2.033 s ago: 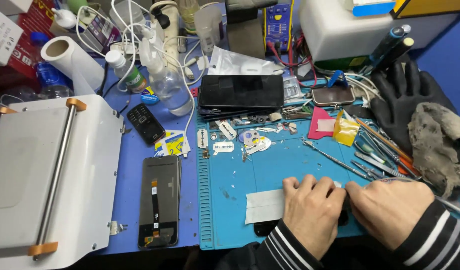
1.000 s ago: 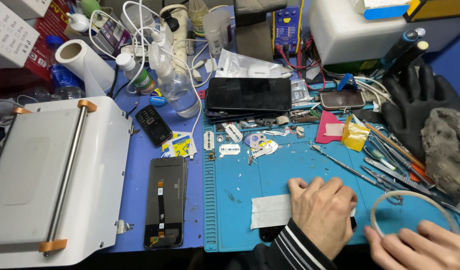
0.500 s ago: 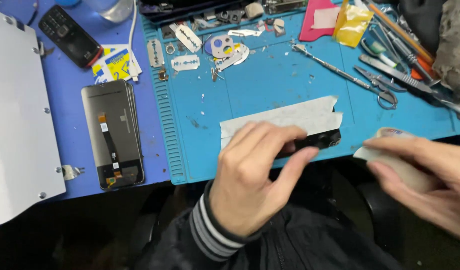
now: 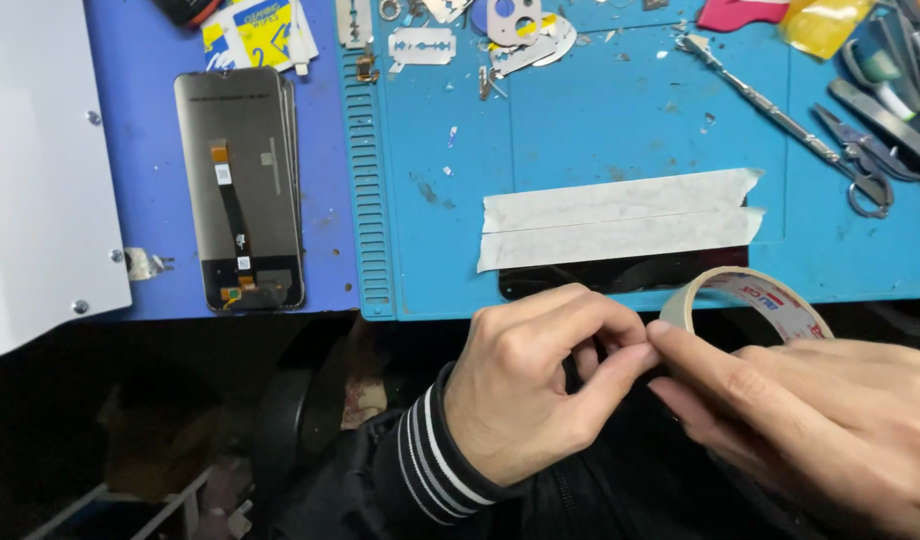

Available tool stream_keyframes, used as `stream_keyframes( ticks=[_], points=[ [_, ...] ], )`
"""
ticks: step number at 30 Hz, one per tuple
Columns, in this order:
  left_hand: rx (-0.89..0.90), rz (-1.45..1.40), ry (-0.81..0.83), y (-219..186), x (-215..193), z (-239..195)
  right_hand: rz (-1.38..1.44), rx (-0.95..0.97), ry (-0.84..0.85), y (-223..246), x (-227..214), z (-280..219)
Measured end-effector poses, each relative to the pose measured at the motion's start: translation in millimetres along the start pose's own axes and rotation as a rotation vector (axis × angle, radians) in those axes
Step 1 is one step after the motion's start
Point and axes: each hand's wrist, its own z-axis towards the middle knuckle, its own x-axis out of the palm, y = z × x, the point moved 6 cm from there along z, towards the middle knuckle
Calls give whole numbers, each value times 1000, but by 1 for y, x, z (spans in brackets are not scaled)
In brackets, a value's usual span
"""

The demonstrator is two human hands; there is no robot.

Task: The person applies several strips of white adhesive tape across the screen of a black smartphone lying on a blue workbench. They then use scissors to trim the tape edges and remove small pieces of excess tape.

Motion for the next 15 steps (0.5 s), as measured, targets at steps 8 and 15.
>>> stream_keyframes(
  ticks=[8, 15],
  points=[
    [-42, 46, -123, 6, -19, -20, -139, 26, -49, -1, 17, -24],
    [-120, 96, -233, 13, -45, -30, 76, -1, -82, 6, 25, -10]
  ],
)
